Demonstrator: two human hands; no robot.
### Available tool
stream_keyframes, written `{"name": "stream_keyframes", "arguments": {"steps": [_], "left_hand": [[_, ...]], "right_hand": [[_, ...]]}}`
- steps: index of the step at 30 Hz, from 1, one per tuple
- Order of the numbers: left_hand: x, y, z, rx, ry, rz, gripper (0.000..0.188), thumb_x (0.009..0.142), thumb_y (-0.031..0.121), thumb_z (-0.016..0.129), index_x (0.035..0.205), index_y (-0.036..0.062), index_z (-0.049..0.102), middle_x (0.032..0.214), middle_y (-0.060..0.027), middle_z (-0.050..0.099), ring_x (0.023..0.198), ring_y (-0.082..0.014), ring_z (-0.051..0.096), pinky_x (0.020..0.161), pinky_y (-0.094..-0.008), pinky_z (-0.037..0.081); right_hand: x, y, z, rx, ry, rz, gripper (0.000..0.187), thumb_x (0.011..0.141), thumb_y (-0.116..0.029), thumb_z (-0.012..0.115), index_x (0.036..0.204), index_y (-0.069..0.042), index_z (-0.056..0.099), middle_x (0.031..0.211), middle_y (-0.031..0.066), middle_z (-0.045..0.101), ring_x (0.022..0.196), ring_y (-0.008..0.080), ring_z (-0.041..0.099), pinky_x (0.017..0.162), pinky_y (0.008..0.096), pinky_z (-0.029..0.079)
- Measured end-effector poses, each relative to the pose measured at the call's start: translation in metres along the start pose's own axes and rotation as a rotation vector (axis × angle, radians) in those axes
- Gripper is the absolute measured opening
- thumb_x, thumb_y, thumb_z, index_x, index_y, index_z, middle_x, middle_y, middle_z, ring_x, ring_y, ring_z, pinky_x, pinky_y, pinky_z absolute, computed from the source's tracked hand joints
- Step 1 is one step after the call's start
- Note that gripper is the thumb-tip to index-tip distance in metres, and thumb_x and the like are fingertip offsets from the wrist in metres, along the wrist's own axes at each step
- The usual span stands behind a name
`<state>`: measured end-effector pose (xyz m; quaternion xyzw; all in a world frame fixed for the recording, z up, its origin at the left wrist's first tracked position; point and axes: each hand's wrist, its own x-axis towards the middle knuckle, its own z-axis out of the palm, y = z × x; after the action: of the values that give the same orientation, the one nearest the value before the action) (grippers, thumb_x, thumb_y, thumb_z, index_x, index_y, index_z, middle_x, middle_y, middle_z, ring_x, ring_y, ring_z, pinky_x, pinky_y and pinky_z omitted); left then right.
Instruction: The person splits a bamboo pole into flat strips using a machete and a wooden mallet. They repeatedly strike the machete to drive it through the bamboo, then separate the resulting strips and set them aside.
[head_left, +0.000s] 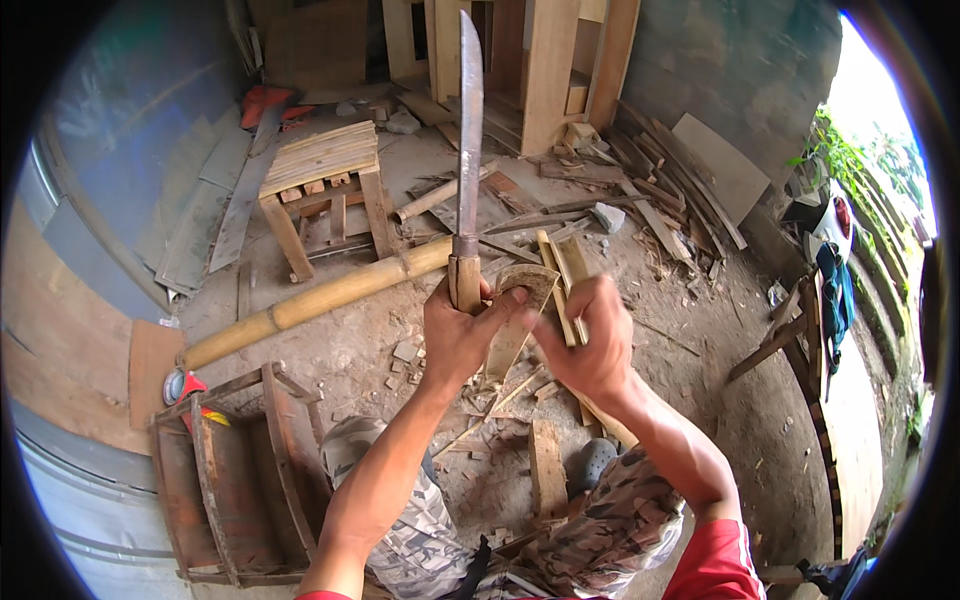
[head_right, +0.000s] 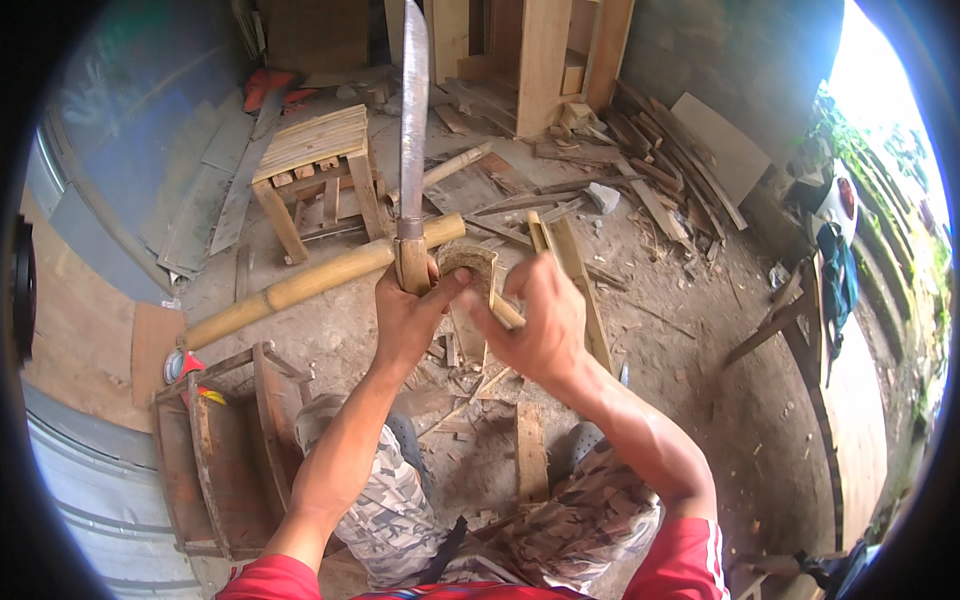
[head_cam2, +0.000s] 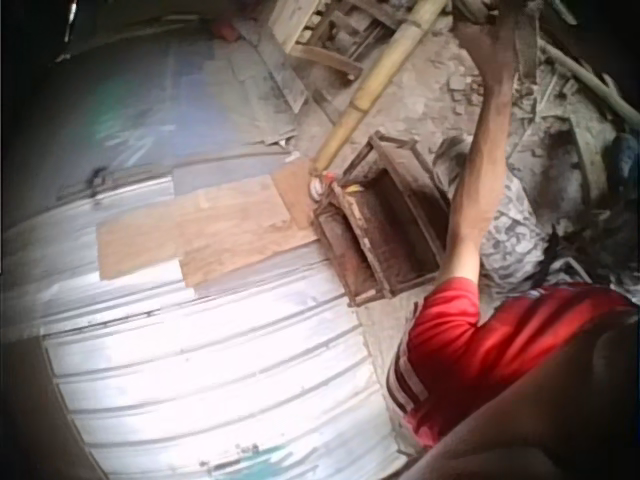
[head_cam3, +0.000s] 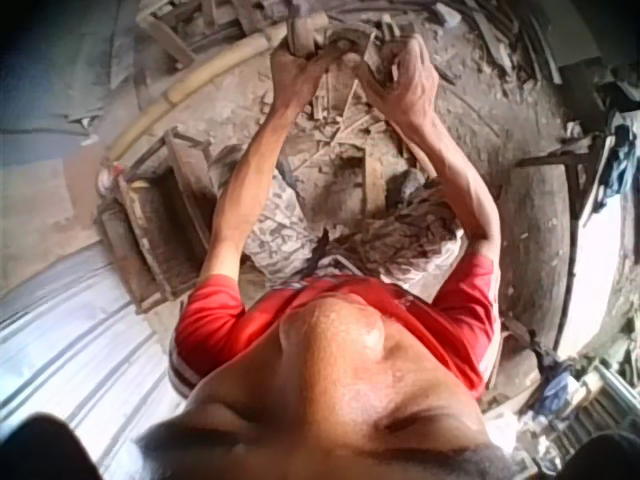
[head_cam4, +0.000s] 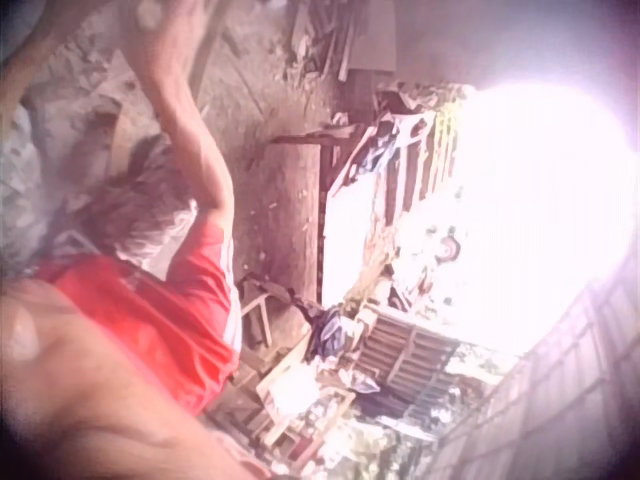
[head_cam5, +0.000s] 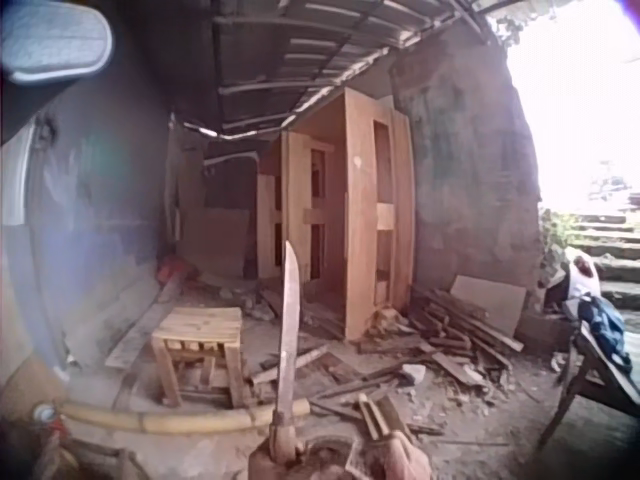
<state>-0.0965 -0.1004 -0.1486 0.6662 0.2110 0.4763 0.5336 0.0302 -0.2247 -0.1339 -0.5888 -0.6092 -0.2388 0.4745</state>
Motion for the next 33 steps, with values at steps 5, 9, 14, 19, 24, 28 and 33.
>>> {"name": "stream_keyframes", "arguments": {"steps": [5,9,14,19,24,28,33], "left_hand": [[0.003,-0.007,0.008,-0.214,-0.016,-0.093,0.029,0.082,0.018,0.084,0.086,0.0044,0.058,0.072,0.0006,0.063,0.061,-0.0045,0.055,0.055,-0.0205,0.045],[0.005,-0.014,0.016,-0.289,-0.040,-0.113,0.030,0.083,0.020,0.084,0.088,0.0047,0.058,0.074,0.0012,0.062,0.062,-0.0032,0.054,0.056,-0.0193,0.043],[0.007,-0.026,0.019,-0.304,0.032,-0.094,0.031,0.087,0.028,0.079,0.090,0.0077,0.056,0.071,0.0010,0.059,0.064,-0.0066,0.055,0.060,-0.0230,0.046],[0.022,-0.030,0.004,-0.465,0.132,-0.157,0.025,0.091,0.023,0.074,0.092,0.0101,0.054,0.068,0.0010,0.052,0.061,-0.0093,0.052,0.063,-0.0279,0.049],[0.023,-0.008,0.001,-0.554,0.012,-0.157,0.031,0.082,0.009,0.080,0.095,0.0123,0.052,0.102,-0.0105,0.069,0.067,-0.0082,0.060,0.066,-0.0238,0.052],[0.014,-0.003,0.016,-0.547,-0.083,-0.113,0.034,0.078,0.006,0.083,0.094,0.0103,0.053,0.107,-0.0116,0.069,0.085,-0.0102,0.064,0.074,-0.0250,0.054],[0.010,-0.007,0.024,-0.419,-0.011,-0.056,0.029,0.081,0.004,0.081,0.087,0.0090,0.053,0.097,-0.0064,0.067,0.085,-0.0100,0.063,0.077,-0.0261,0.053]], "right_hand": [[0.013,0.009,0.010,0.200,-0.138,0.289,0.024,0.087,-0.016,0.074,0.093,0.001,0.059,0.085,0.0138,0.061,0.075,0.0268,0.059,0.067,0.0382,0.049],[0.005,0.015,0.012,0.258,-0.050,0.306,0.024,0.091,-0.012,0.070,0.079,0.004,0.056,0.071,0.0155,0.054,0.063,0.0269,0.057,0.058,0.0371,0.047],[-0.001,0.024,0.014,0.189,0.034,0.279,0.020,0.092,-0.010,0.069,0.081,0.002,0.057,0.069,0.0134,0.052,0.056,0.0248,0.052,0.052,0.0333,0.046],[-0.005,0.042,0.015,0.253,0.079,0.345,0.016,0.093,-0.009,0.067,0.085,0.002,0.059,0.075,0.0123,0.057,0.060,0.0203,0.056,0.054,0.0309,0.049],[-0.005,0.037,0.014,0.296,0.030,0.396,0.013,0.094,-0.008,0.067,0.089,0.002,0.061,0.077,0.0118,0.058,0.062,0.0178,0.058,0.055,0.0292,0.051],[0.002,0.020,0.019,0.252,0.048,0.310,0.010,0.091,-0.005,0.068,0.089,0.003,0.061,0.077,0.0125,0.059,0.062,0.0209,0.060,0.053,0.0303,0.051],[0.002,0.016,0.023,0.283,0.065,0.268,0.010,0.089,-0.003,0.068,0.088,0.003,0.060,0.077,0.0147,0.059,0.062,0.0266,0.060,0.053,0.0323,0.050]]}}
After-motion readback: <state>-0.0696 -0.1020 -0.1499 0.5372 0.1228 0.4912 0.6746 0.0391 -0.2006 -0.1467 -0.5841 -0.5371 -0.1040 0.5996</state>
